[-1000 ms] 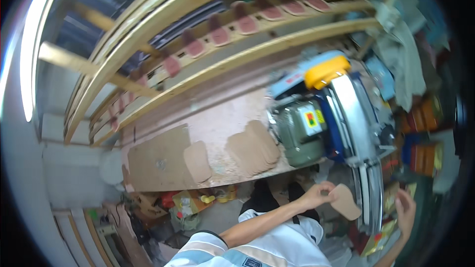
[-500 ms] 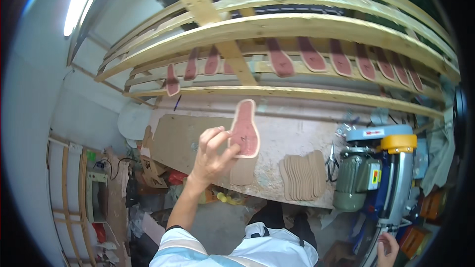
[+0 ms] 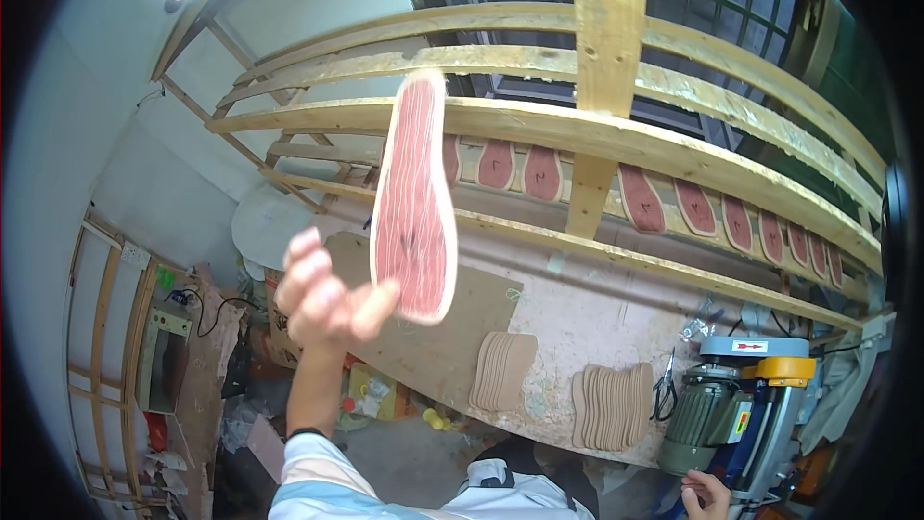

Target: The person skives the edges of insole pads using a machine, takes insoles from an overhead rack, and lays them out on the workbench.

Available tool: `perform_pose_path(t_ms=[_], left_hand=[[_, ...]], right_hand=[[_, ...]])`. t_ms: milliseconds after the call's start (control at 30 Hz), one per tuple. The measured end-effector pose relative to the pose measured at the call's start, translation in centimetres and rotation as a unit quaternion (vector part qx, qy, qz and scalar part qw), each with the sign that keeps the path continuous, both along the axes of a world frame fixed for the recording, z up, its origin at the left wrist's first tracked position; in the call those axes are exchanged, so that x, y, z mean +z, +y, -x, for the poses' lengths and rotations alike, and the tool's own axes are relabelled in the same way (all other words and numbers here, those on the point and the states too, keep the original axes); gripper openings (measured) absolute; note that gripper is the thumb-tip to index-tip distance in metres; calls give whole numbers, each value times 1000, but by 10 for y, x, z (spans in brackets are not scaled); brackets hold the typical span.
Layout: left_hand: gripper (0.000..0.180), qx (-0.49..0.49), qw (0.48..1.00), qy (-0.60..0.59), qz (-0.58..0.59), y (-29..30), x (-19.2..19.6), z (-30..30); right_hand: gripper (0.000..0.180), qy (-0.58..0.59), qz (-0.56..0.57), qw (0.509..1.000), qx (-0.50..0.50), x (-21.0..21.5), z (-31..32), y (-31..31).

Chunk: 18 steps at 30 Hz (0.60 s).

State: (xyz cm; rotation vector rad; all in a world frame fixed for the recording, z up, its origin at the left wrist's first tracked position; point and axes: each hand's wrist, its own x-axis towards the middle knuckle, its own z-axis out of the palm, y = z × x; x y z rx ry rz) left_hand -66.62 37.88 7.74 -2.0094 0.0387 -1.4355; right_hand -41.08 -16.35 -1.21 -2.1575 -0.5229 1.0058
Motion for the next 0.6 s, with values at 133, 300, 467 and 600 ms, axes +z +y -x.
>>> perform_pose_path(t_ms=[133,300,467,600], left_hand=[[29,-63,997,-24,36,47,37,-66],[36,-108,986,81,102,86,51,-109],[72,-47,972,121,197,48,60,-85],[62,-200,928,-10,314,23,-37,-57]], right_hand=[[35,-2,-22,999,24,-3,8,18],[23,-23,-84,996,10,-39,25,61],[25,161,-104,981,21,-113,81,169],[47,37,-26,999,25,-280,135,259]])
